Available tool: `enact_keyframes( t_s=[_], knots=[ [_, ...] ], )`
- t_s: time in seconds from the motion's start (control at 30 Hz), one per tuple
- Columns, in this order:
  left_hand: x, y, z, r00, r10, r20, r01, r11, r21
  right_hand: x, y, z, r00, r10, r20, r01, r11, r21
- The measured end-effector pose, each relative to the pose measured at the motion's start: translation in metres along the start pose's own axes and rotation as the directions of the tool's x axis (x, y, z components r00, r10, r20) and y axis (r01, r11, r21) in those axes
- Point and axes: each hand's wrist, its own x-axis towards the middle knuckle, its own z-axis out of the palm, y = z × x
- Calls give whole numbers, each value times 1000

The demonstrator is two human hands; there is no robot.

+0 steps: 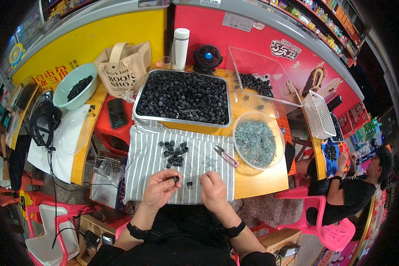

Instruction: Assembling small black plastic components by inserting tiny pieces into them by hand and with tweezers.

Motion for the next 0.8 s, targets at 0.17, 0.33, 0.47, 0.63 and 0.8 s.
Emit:
enact_keyframes(
  t_s=[0.17,0.33,0.47,0.63,0.8],
  knots=[
    [1,-2,-1,1000,-3,15,3,1000,8,5,-6,-3,1000,-8,15,8,999,-35],
    [0,-2,-3,1000,-14,9,14,1000,9,7,-3,-21,986,23,167,-5,994,-105],
    [3,-1,1,1000,-23,-7,23,1000,-8,9,-4,-29,979,93,179,-78,993,-86],
    [4,-2,2,1000,22,19,-22,1000,6,-12,13,-32,921,379,91,-389,898,203],
    [6,-1,4,1000,23,-21,-22,999,35,-10,4,-24,973,215,-80,-221,973,-64]
  ],
)
